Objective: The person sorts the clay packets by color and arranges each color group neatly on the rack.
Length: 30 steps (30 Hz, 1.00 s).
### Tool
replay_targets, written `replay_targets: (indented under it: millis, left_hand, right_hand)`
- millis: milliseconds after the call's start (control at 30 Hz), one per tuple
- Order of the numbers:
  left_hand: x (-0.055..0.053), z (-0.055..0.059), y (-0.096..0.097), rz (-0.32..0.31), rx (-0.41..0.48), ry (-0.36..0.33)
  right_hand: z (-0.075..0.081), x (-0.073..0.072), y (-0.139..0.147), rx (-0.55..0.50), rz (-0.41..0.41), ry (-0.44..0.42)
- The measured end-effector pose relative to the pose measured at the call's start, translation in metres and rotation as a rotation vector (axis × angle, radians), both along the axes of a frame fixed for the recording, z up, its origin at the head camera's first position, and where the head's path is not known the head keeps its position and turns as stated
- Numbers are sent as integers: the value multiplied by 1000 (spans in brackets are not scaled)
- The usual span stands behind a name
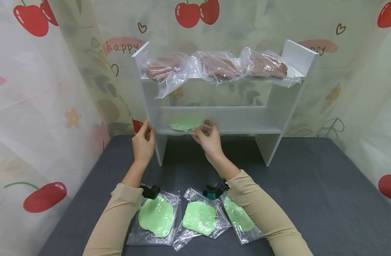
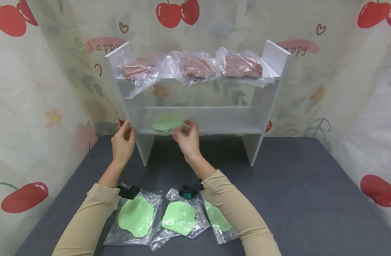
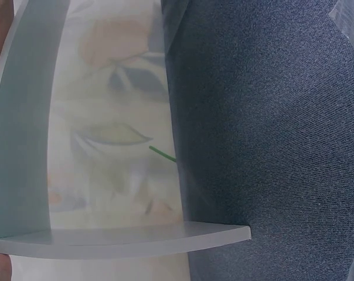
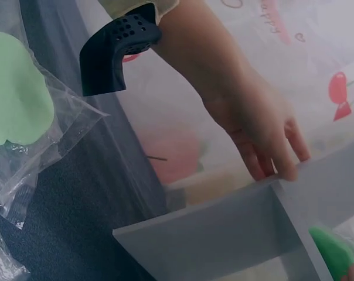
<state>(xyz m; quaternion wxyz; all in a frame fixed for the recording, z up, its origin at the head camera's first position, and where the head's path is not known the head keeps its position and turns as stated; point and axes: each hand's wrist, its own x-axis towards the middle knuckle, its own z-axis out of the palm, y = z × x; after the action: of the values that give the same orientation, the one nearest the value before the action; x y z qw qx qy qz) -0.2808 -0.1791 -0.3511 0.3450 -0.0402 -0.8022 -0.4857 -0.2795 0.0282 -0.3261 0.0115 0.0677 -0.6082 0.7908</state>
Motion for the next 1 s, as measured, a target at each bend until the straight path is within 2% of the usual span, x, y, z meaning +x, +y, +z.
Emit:
replay_targets:
  millis: [267,567,767,1000]
  left_hand:
    - [-2,-2,0,3,2,6]
    - [-2,-2,-1,5,-1,10]
    - [-2,-2,-1,10,-1,0]
    - [-2,-2,0,15,-3,9]
  right_hand:
    - [-2,1,3,50,13,5]
    - [-10,2,-1,78,-41,31]
    - [-15,3,-7,46,-75,36]
    - [-15,7,-15,27,-31,31]
